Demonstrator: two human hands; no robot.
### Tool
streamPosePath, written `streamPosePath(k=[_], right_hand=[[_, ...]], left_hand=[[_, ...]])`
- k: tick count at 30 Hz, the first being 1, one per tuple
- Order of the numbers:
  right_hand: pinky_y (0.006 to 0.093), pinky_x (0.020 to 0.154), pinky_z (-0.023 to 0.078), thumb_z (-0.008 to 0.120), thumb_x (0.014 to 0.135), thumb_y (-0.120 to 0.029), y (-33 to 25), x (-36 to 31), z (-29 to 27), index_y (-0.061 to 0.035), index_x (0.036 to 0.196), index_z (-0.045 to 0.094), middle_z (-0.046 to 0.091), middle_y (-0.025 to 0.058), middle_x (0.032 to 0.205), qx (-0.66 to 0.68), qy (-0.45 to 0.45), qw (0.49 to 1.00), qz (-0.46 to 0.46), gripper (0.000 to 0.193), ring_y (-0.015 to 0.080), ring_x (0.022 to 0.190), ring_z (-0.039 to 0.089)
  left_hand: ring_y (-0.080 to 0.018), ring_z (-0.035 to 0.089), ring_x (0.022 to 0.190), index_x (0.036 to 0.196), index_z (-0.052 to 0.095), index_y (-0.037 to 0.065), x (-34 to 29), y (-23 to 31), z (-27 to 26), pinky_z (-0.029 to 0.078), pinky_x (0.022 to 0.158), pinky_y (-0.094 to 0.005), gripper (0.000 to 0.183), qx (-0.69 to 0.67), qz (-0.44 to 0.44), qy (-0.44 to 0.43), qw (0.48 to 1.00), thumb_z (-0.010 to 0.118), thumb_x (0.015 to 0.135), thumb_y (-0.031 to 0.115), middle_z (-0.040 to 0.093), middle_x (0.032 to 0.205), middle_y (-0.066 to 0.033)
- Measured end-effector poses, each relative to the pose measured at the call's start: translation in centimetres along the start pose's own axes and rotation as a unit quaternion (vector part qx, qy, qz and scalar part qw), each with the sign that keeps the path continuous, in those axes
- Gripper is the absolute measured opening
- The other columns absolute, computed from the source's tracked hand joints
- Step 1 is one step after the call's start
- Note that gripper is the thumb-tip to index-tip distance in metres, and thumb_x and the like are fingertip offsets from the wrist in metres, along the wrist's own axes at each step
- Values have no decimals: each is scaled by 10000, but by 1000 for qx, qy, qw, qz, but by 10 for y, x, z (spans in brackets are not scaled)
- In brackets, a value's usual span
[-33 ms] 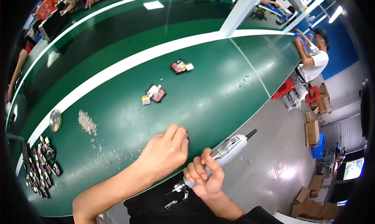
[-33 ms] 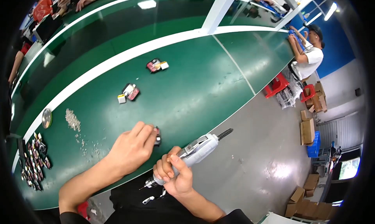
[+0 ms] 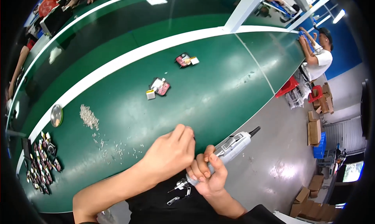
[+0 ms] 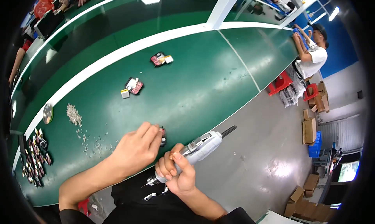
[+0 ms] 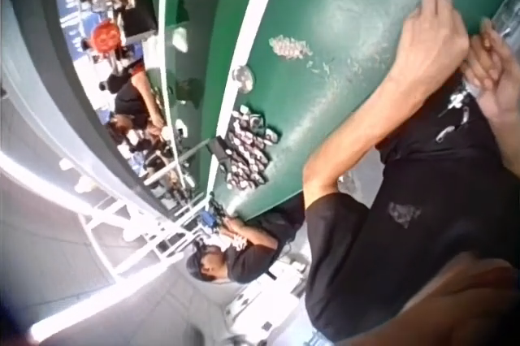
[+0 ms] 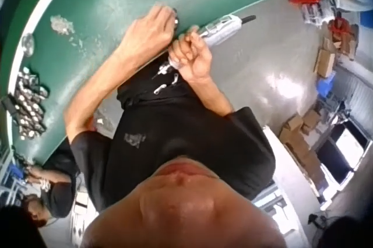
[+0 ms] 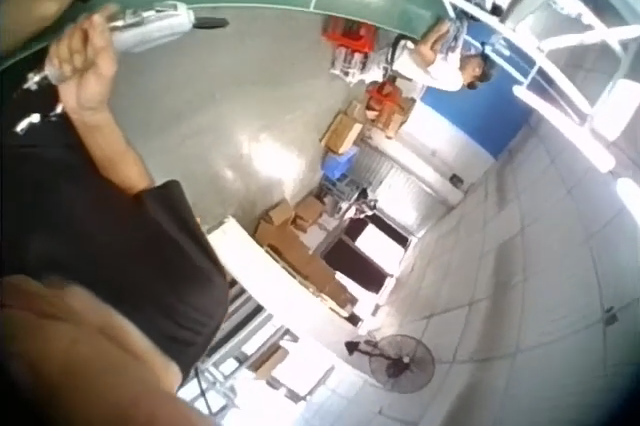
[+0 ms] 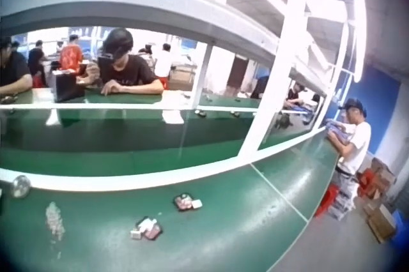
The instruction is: Use an electric screwdriver to secure components and assemble electronic devices at a factory workstation.
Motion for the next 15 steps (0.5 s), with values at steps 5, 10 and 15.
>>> streamPosePath(k=[5,10,15], right_hand=[[262,443,364,505,914,-282,11,0,-2,-119,827,439,351,-28,481,-35,57,997,27,196,90,389,343],[282,487,370,496,919,-184,12,0,-6,-87,840,444,395,22,526,-15,31,999,3,136,129,449,403],[290,451,362,499,918,-176,13,-2,-13,-81,851,437,390,25,519,-9,9,1000,18,132,134,438,402]], left_hand=[[-211,526,826,744,617,-81,-14,12,4,517,653,-253,189,8,0,62,998,614,611,54,563,895,-155],[-229,549,769,747,615,-111,-21,15,11,524,622,-264,169,26,31,104,994,612,630,11,589,851,-189],[-262,562,810,791,623,-133,-19,21,9,532,678,-289,238,30,9,65,997,614,616,28,597,910,-227]])
Point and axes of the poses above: each hand's wrist, its own x-axis towards the middle knuckle, its own z-axis out of the palm, y = z × x, the point moved 4 cm from there along x, towards the middle knuckle
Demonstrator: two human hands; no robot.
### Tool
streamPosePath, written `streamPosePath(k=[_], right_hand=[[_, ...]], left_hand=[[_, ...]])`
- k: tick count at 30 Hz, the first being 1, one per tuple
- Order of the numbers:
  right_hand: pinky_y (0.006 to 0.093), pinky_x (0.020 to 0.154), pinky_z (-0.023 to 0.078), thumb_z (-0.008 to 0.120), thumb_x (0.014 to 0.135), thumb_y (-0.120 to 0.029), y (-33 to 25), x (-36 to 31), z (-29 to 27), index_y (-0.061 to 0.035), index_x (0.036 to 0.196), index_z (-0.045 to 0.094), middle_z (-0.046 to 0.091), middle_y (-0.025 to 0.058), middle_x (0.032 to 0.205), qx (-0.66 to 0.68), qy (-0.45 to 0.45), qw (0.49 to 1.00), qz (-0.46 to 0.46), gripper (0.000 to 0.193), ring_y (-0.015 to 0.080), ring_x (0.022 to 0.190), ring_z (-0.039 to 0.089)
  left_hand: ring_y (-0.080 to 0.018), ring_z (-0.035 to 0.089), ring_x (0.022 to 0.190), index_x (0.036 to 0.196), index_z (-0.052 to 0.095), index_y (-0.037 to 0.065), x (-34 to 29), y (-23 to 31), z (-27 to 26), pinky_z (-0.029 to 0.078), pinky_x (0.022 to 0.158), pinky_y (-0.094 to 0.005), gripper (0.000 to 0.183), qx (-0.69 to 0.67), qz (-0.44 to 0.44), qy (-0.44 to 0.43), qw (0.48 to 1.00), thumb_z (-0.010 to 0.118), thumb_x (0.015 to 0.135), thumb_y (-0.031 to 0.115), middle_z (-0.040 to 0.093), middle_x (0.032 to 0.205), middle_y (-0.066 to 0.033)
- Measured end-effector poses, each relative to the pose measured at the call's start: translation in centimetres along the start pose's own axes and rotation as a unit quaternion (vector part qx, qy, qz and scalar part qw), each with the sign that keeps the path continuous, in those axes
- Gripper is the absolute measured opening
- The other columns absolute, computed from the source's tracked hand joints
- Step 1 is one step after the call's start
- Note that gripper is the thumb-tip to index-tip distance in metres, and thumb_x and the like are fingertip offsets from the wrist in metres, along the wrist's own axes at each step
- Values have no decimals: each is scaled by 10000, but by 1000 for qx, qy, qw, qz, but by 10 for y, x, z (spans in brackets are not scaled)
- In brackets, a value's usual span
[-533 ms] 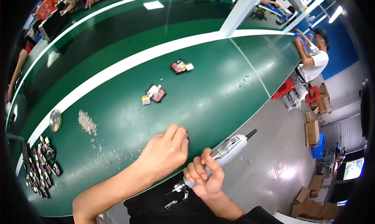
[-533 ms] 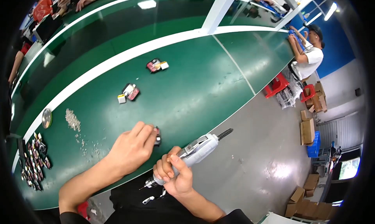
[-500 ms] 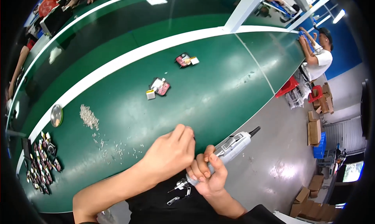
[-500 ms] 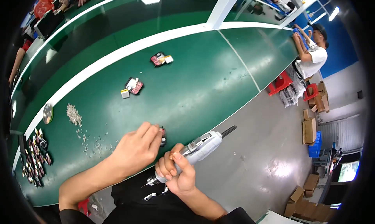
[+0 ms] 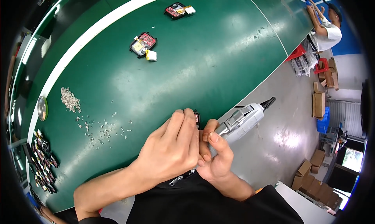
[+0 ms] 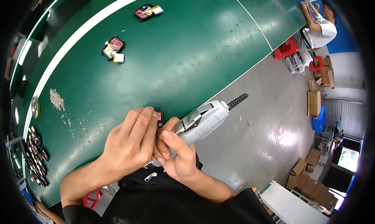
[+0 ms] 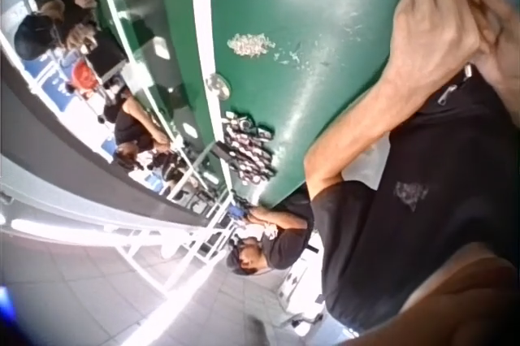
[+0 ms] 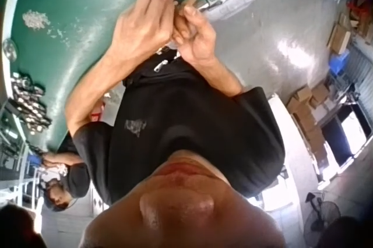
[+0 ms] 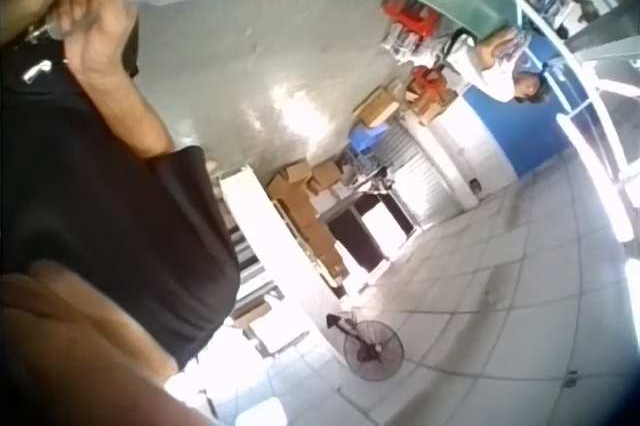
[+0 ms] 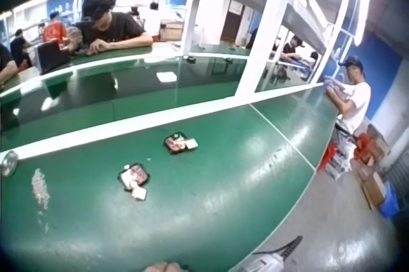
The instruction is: Use an electric screwdriver to secure components and assemble electronic devices at a factory workstation.
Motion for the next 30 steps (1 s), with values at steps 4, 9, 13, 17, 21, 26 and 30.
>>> streamPosePath(k=[4,9,13,17,21,26,30], right_hand=[[293,441,357,493,918,-168,-10,3,2,-75,844,428,382,25,513,-31,-15,999,5,135,133,416,378],[281,462,377,478,950,-220,-80,16,25,-66,912,424,393,8,526,-86,-182,973,-110,168,110,405,380],[257,521,393,451,976,-394,-113,39,42,-93,967,457,406,-35,551,-193,-250,930,-189,300,80,453,429],[253,522,387,451,968,-423,-111,60,45,-89,996,484,406,-40,549,-227,-277,916,-181,337,79,457,430],[242,521,376,422,970,-456,-98,70,42,-96,986,498,397,-48,545,-218,-279,920,-166,368,70,463,423],[237,520,371,412,972,-462,-99,71,40,-92,983,496,394,-48,543,-218,-275,922,-164,380,68,458,403],[240,518,372,414,972,-460,-95,77,40,-94,969,493,392,-46,541,-208,-283,924,-147,374,66,459,404]], left_hand=[[-287,569,854,855,632,-148,-2,0,1,530,732,-304,300,-26,-25,-27,999,605,626,43,598,962,-250],[-378,568,1014,978,590,-192,-10,4,3,538,779,-372,430,-15,-11,-80,997,629,589,-13,528,1174,-307],[-378,584,1019,954,610,-189,-10,5,8,541,803,-374,387,24,15,-49,998,607,594,-46,551,1151,-307],[-374,590,1016,955,614,-184,-13,5,11,544,803,-372,381,14,-1,-39,999,600,596,-55,564,1135,-302],[-361,595,1012,952,626,-169,-13,3,12,547,804,-360,376,34,7,-36,999,607,600,-40,587,1103,-286],[-348,602,999,945,637,-158,-11,4,11,550,809,-350,366,30,0,-40,999,611,601,-35,603,1081,-268],[-343,601,995,939,639,-157,-12,0,12,551,810,-346,360,25,2,-49,998,612,600,-37,608,1074,-260]])
Point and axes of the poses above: each hand's wrist, its own x-axis towards the middle knuckle, its own z-axis out of the palm, y = z × x, the point moved 4 cm from there along x, towards the middle knuckle
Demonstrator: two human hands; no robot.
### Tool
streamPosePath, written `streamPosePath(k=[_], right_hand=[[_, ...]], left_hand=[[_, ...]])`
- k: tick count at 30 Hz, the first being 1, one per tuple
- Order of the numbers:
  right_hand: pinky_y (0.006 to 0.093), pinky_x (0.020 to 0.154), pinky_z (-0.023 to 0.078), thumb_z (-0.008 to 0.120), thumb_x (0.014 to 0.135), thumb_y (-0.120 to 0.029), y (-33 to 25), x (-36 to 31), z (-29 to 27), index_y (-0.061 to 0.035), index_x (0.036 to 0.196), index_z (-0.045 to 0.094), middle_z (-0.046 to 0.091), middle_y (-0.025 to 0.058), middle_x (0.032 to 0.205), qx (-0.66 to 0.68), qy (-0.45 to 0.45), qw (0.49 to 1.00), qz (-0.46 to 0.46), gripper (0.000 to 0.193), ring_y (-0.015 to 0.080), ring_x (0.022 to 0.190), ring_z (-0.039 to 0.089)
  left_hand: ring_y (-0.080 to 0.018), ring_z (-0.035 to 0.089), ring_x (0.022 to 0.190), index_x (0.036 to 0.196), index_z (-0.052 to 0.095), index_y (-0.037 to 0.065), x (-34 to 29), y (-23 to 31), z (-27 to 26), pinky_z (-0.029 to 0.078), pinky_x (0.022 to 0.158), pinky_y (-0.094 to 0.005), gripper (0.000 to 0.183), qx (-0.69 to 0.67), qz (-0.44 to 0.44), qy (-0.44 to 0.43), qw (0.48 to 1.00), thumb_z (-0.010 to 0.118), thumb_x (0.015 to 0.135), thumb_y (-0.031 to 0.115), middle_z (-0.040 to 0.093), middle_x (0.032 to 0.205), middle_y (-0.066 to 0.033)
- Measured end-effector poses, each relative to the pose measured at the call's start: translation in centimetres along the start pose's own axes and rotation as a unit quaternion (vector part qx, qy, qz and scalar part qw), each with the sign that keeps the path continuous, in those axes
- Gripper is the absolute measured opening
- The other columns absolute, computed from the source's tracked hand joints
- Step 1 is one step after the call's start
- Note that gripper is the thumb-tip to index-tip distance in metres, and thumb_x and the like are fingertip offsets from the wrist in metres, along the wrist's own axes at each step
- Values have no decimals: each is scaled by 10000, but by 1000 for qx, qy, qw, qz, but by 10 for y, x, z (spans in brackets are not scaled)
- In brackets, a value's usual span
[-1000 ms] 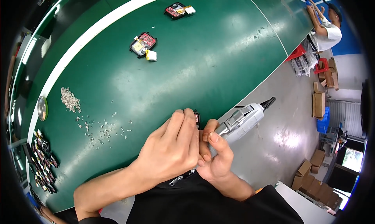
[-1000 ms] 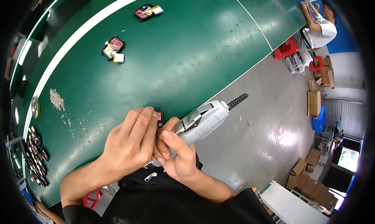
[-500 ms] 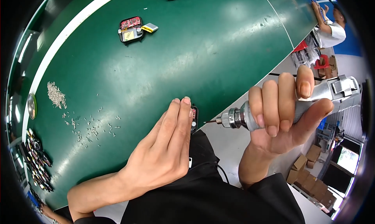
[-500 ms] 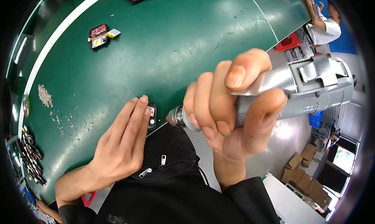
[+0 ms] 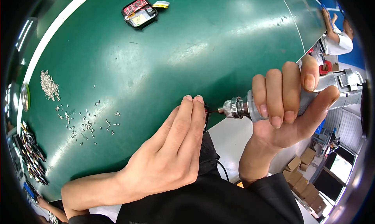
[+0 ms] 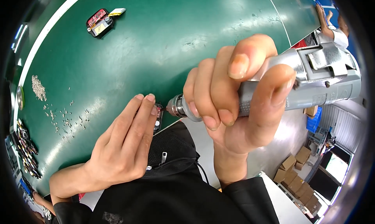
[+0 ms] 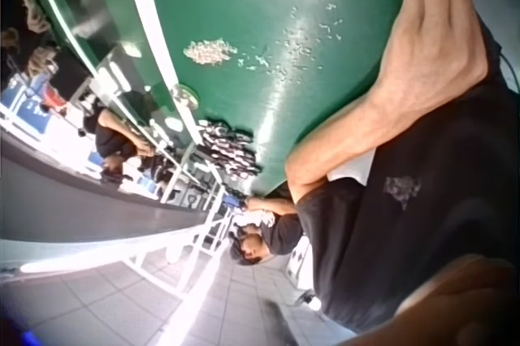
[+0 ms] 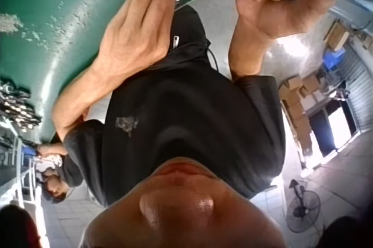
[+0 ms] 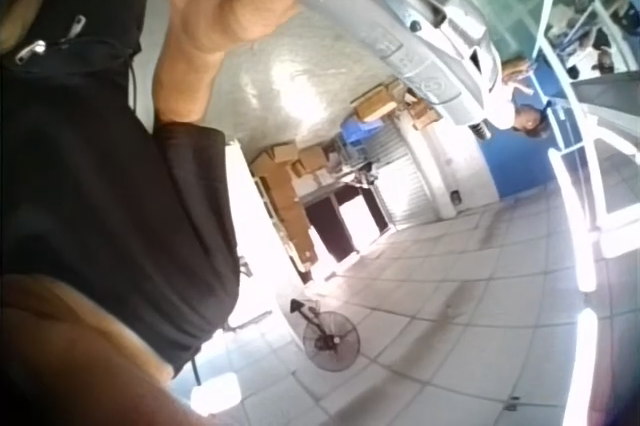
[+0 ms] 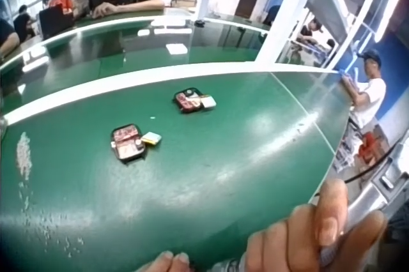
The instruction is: Use an electric screwdriver to secure components and assemble electronic devices at a factory workstation.
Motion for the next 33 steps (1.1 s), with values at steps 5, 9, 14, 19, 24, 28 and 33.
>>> streamPosePath(k=[5,9,14,19,24,28,33], right_hand=[[238,522,391,441,960,-464,-5,2,7,-107,917,460,391,-46,546,-49,-16,998,22,360,71,462,414],[230,510,395,484,950,-428,-6,3,20,-113,896,421,406,-48,557,-117,-33,992,43,326,68,459,417],[227,477,380,545,943,-328,-2,6,28,-110,881,399,421,-50,562,-155,-60,986,23,270,69,442,414],[229,444,361,599,914,-238,3,7,36,-99,857,404,408,-47,536,-109,-77,991,-8,246,71,405,386],[242,452,445,760,779,-128,2,17,37,-73,748,521,535,8,520,68,-265,962,-1,247,114,411,507],[237,475,473,799,745,-142,-9,8,51,-85,808,562,575,28,545,244,-256,935,-33,251,119,428,540],[228,420,417,707,842,-236,20,-16,31,-107,835,480,462,-31,496,214,-57,975,-3,261,73,380,446]], left_hand=[[-342,596,998,929,637,-160,2,1,0,550,810,-347,349,-15,2,2,1000,611,602,-38,607,1071,-263],[-354,588,998,927,623,-168,1,-3,-1,544,816,-361,349,-63,-10,20,998,615,609,-22,594,1086,-273],[-364,581,998,962,605,-173,-2,-6,-2,535,826,-378,378,-97,-10,34,995,614,624,-4,584,1097,-277],[-333,579,1018,956,617,-140,-7,-1,-6,501,876,-364,343,-11,5,45,999,601,673,53,593,1076,-261],[-329,557,1068,992,609,-96,-22,-7,-17,474,922,-360,344,-66,38,60,995,565,731,124,603,1089,-206],[-313,559,1073,1027,603,-62,-64,-16,-67,468,929,-381,347,-83,-48,56,994,589,704,63,589,1134,-198],[-374,440,1217,1261,495,6,-186,-76,-105,373,1000,-457,528,124,-478,36,869,633,752,-8,500,1290,-178]])
Point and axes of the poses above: each hand's wrist, its own x-axis towards the middle knuckle, its own z-axis out of the palm, y = z × x, the point moved 4 cm from there along x, towards the middle knuckle
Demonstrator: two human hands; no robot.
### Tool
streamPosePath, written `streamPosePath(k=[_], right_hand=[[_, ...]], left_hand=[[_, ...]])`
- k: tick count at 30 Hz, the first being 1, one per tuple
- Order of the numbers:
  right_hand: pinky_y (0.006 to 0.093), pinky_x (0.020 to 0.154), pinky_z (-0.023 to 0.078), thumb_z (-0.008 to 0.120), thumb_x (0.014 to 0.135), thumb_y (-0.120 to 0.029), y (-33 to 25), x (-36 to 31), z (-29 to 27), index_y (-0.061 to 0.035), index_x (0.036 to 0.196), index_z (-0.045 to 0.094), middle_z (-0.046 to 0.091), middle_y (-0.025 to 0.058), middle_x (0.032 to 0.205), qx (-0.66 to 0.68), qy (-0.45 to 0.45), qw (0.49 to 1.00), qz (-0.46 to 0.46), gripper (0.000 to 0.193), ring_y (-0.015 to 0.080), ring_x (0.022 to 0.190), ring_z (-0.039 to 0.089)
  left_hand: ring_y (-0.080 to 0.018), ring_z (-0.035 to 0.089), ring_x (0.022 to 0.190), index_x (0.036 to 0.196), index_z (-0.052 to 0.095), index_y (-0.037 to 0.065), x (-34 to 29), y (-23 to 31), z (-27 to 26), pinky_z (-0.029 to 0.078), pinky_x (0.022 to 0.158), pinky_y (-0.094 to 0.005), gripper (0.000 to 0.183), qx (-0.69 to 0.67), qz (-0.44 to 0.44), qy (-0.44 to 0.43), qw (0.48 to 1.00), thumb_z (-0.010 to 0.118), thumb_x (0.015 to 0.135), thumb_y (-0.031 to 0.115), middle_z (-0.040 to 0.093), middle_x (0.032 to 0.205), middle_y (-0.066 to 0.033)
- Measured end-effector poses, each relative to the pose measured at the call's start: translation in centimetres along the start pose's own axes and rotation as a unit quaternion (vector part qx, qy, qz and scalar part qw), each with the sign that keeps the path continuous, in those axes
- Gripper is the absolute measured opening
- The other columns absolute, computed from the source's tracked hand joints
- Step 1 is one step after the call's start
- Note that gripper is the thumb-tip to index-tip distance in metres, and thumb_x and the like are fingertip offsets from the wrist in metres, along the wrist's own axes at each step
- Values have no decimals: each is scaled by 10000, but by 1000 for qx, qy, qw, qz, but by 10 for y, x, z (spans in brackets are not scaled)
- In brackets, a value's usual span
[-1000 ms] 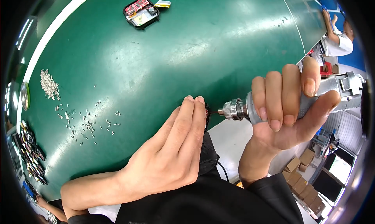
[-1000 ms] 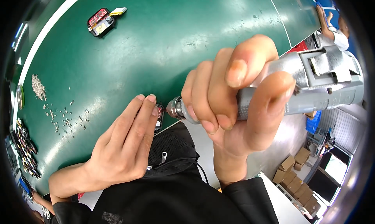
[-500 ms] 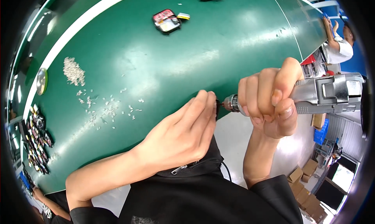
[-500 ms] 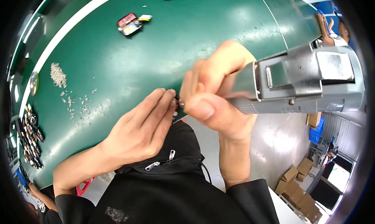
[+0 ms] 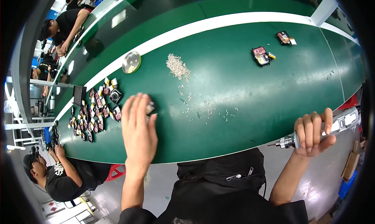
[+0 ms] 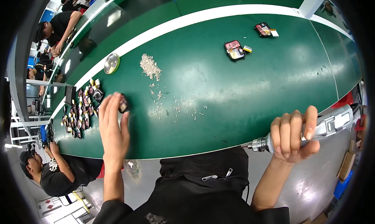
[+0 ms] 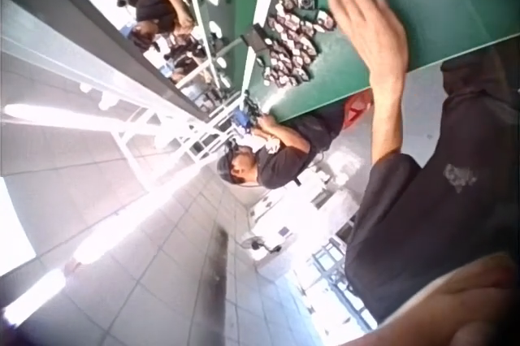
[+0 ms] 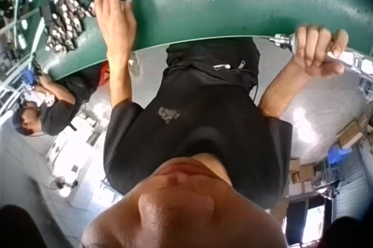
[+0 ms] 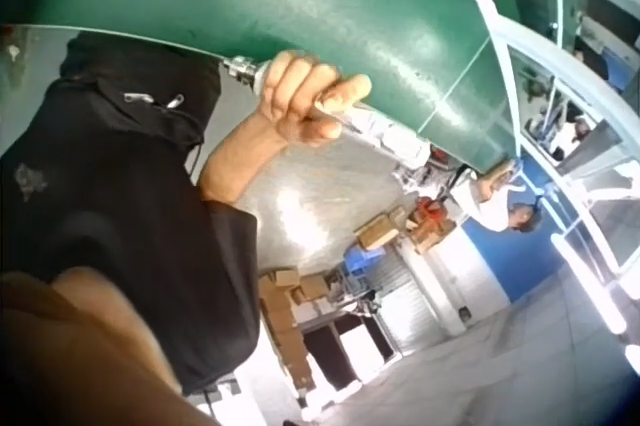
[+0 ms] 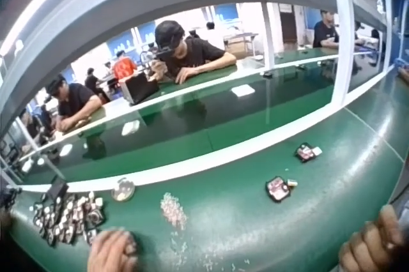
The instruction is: Use an electric screwdriver to secure components and assemble electronic devices at a factory workstation.
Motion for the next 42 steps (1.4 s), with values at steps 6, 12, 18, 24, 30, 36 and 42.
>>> streamPosePath(k=[6,12,18,24,30,36,42], right_hand=[[230,417,362,571,934,-262,29,-17,-16,-119,865,414,388,-44,493,19,91,995,22,224,64,382,386],[236,428,359,537,951,-233,31,-24,-17,-114,866,406,384,-41,504,37,104,994,20,196,64,387,382],[240,435,363,533,950,-230,29,-27,-20,-107,873,407,387,-37,507,69,106,992,20,193,70,389,385],[246,445,374,546,939,-222,26,-29,-20,-103,874,407,391,-33,511,73,98,992,25,194,75,398,391],[253,470,380,525,941,-220,30,-26,-17,-101,886,416,392,-35,529,67,102,992,42,170,76,415,386],[257,474,381,501,951,-230,26,-19,-6,-103,896,428,389,-34,528,68,101,992,25,156,75,417,387],[257,491,396,463,977,-260,21,-6,14,-117,905,430,416,-31,553,91,34,995,9,164,77,434,433]], left_hand=[[-353,466,1174,1200,536,24,14,6,16,410,958,-427,476,30,66,22,997,655,743,-32,464,1290,-169],[-261,587,830,946,596,-8,49,21,32,498,685,-358,233,-32,162,49,985,663,727,-54,585,935,-94],[-255,581,781,880,588,-19,59,25,34,500,655,-355,178,8,235,21,972,667,723,-51,579,894,-89],[-269,568,745,891,529,-16,65,17,36,485,645,-361,187,-15,262,37,964,644,747,-50,550,859,-118],[-302,472,667,820,420,-12,40,8,34,409,616,-385,129,-143,58,0,988,506,759,-86,453,756,-139],[-246,466,553,717,429,10,8,69,24,409,525,-324,157,-332,77,-21,940,504,638,-103,475,668,-100],[-185,554,588,808,590,-23,5,100,32,455,551,-270,134,-424,62,12,904,617,715,-115,626,768,-95]])
Point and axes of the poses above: each hand's wrist, its own x-axis towards the middle knuckle, its own z-axis out of the palm, y = z × x, the point moved 4 cm from there along x, towards the middle knuckle
